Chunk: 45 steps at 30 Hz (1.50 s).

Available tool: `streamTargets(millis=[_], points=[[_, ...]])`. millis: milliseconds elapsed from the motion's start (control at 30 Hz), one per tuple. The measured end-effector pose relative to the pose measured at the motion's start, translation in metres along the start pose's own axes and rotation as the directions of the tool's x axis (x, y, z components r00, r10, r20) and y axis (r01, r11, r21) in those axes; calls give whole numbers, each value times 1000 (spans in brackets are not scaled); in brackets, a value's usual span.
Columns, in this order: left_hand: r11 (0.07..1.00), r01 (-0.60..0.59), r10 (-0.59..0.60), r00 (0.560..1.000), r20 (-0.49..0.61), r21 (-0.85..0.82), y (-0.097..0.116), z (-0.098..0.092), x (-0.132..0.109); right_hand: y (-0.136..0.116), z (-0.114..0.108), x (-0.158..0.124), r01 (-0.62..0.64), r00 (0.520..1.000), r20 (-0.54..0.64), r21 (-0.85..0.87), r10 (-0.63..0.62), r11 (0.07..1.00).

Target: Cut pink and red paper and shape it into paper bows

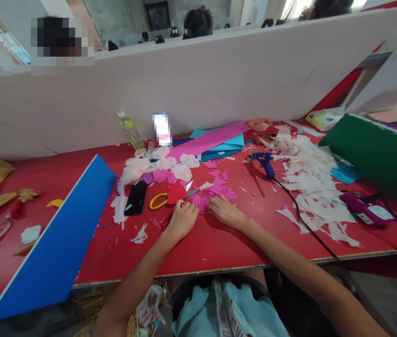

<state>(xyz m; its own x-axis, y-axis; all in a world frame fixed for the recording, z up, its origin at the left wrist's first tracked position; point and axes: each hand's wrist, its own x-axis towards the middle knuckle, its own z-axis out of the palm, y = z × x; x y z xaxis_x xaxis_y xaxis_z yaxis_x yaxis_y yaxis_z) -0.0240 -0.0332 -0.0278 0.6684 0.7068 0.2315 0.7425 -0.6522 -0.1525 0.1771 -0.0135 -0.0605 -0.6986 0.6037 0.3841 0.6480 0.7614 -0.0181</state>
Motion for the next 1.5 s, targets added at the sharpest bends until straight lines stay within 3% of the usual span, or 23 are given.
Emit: streamTargets(millis=[867, 1000, 1100, 1167, 1200, 1267, 1300, 1367, 1400, 1433, 1500], points=[[1000, 13, -13, 1000, 15, -11, -1, -1, 0, 15, -9, -7, -13, 1000, 28, 0, 13, 1000], [1000, 10, -10, 1000, 8, 3, -1, 0, -1, 17, -15, -7, -36, 999, 29, 82, 33, 996], [1000, 11, -10, 999, -54, 15, -2, -1, -1, 18, -19, -7, -165, 983, -32, 285, 182, 944], [999, 31, -32, 988, -153, -5, -3, -3, -1, 17, -18, -6, -293, 921, -79, 503, 380, 813], [999, 45, -48, 976, -214, -21, -3, -5, -1, 16, -17, -4, -338, 873, -71, 625, 483, 703], [997, 71, -80, 941, -328, -41, -3, -8, -1, 11, -12, -1, -354, 784, 43, 851, 620, 389], [996, 78, -89, 923, -374, -43, -2, -9, -1, 7, -10, 1, -329, 768, 142, 924, 624, 196], [996, 84, -89, 895, -436, -31, 0, -11, -1, 0, -8, 5, -286, 794, 333, 943, 508, -172], [996, 81, -82, 887, -455, -23, 1, -11, -1, -4, -8, 6, -286, 818, 398, 908, 416, -306], [997, 74, -73, 882, -465, -17, 2, -11, -1, -7, -9, 7, -297, 835, 439, 867, 332, -401], [998, 59, -57, 881, -470, -10, 3, -11, -1, -12, -11, 8, -320, 849, 479, 802, 223, -505]])
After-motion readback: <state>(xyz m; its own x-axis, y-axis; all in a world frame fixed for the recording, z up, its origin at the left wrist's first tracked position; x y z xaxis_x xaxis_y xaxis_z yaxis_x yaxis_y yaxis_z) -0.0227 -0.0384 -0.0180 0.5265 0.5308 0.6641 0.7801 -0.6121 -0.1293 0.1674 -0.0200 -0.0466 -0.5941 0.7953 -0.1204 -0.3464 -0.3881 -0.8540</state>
